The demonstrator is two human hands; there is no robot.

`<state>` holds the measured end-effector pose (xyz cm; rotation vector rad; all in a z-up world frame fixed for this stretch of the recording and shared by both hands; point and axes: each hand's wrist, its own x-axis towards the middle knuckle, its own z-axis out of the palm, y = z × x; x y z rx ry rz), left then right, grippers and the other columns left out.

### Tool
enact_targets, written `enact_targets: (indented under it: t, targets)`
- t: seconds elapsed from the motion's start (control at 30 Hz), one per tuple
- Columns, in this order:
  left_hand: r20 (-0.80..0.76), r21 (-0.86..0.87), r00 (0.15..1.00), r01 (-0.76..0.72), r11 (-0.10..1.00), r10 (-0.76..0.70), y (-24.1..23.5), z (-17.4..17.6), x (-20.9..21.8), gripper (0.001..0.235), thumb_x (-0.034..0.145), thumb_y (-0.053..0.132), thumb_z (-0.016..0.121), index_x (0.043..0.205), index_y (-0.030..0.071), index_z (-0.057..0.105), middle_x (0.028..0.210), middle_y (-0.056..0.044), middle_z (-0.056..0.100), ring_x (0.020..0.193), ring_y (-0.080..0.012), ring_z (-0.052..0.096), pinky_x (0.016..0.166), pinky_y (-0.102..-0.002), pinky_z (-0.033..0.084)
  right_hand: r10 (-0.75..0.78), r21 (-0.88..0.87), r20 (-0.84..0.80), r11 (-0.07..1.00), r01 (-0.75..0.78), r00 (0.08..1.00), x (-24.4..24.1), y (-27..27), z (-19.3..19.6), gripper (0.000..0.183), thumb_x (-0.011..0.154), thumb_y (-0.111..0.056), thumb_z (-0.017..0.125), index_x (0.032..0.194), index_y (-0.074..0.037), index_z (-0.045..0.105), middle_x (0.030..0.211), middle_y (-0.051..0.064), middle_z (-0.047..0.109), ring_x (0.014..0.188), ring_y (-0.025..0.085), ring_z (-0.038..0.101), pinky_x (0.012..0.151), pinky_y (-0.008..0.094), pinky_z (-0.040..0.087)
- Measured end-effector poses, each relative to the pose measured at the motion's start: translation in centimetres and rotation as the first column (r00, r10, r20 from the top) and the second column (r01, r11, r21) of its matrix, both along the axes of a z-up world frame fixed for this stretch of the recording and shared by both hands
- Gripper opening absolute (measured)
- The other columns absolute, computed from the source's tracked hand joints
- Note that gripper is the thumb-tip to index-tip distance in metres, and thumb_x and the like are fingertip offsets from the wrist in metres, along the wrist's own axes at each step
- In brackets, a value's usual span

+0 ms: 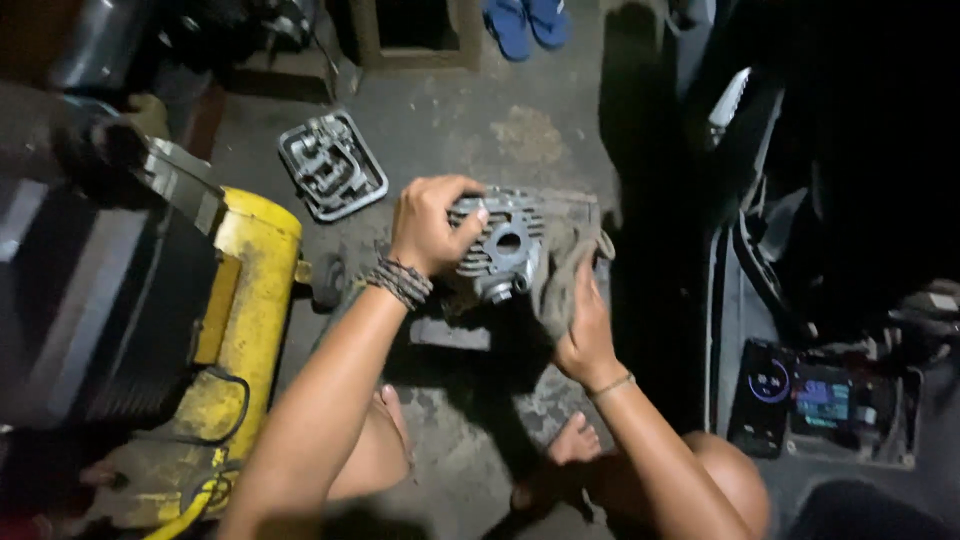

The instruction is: Cleaning a motorcycle engine cylinder head by wiping it thoroughly with a cloth.

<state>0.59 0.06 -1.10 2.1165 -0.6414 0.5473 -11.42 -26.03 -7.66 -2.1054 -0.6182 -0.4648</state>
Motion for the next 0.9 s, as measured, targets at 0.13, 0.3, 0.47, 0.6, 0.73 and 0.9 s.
enact_targets:
  t: [0.13, 0.3, 0.47, 0.6, 0.73, 0.9]
  targets:
    - [-0.032, -0.029, 0.999, 0.003, 1.000, -0.004, -0.1, 0.4, -0.4, 0.037, 0.087, 0.053, 0.063, 0.100, 0.020, 0.075, 0.086, -0.003, 0.076, 0.087, -0.0317, 0.075, 0.082, -0.042, 0.056, -0.042, -0.026, 0.019, 0.999, 0.042, 0.999, -0.5, 2.1, 0.9, 0.077, 0.094, -0.017, 0.032, 0.157, 0.019, 0.005, 0.164, 0.040, 0.013, 0.151, 0.053, 0.022, 0.125, 0.058, 0.018]
    - [-0.028, -0.032, 0.999, 0.027, 0.999, -0.028, 0.1, 0.8, -0.4, 0.038, 0.088, 0.052, 0.062, 0.100, 0.019, 0.074, 0.087, -0.004, 0.076, 0.088, -0.0332, 0.075, 0.083, -0.044, 0.056, -0.025, -0.176, 0.166, 0.983, 0.054, 0.986, 0.5, 1.2, -0.6, 0.082, 0.085, -0.010, 0.036, 0.158, 0.017, 0.010, 0.162, 0.044, 0.016, 0.146, 0.059, 0.027, 0.122, 0.063, 0.021]
    - [-0.028, -0.049, 1.000, 0.004, 0.999, -0.005, -0.2, 1.0, -0.2, 0.039, 0.086, 0.055, 0.063, 0.098, 0.019, 0.074, 0.084, -0.003, 0.075, 0.085, -0.0315, 0.075, 0.082, -0.042, 0.056, -0.033, -0.138, 0.180, 0.989, 0.058, 0.983, -0.9, 2.4, -2.7, 0.086, 0.093, -0.030, 0.039, 0.157, 0.018, 0.010, 0.162, 0.043, 0.016, 0.149, 0.061, 0.020, 0.122, 0.065, 0.014]
    - [-0.048, -0.055, 0.999, 0.005, 0.998, -0.007, -0.2, 1.6, -0.9, 0.040, 0.088, 0.055, 0.063, 0.099, 0.018, 0.074, 0.084, -0.004, 0.076, 0.085, -0.0323, 0.075, 0.082, -0.042, 0.056, -0.046, -0.108, 0.161, 0.992, 0.064, 0.986, -0.4, 1.5, -2.6, 0.087, 0.097, -0.035, 0.041, 0.157, 0.020, 0.011, 0.163, 0.041, 0.019, 0.149, 0.059, 0.023, 0.123, 0.063, 0.014]
    - [-0.074, -0.072, 0.997, -0.003, 0.997, -0.003, -0.3, 1.4, -1.1, 0.039, 0.086, 0.054, 0.064, 0.099, 0.019, 0.075, 0.085, -0.003, 0.076, 0.086, -0.0322, 0.075, 0.085, -0.042, 0.055, -0.055, -0.138, 0.103, 0.988, 0.069, 0.993, -2.0, 2.7, -1.6, 0.091, 0.092, -0.032, 0.044, 0.157, 0.019, 0.008, 0.160, 0.044, 0.020, 0.146, 0.062, 0.024, 0.120, 0.068, 0.013]
    - [-0.048, -0.051, 0.999, 0.009, 0.999, -0.012, -0.2, 1.2, -0.6, 0.037, 0.087, 0.053, 0.064, 0.101, 0.021, 0.075, 0.087, -0.002, 0.076, 0.088, -0.0310, 0.075, 0.086, -0.042, 0.055, -0.054, -0.173, 0.226, 0.980, 0.095, 0.973, -0.9, 1.7, -2.2, 0.087, 0.093, -0.035, 0.035, 0.157, 0.020, 0.012, 0.156, 0.044, 0.029, 0.141, 0.063, 0.032, 0.119, 0.073, 0.013]
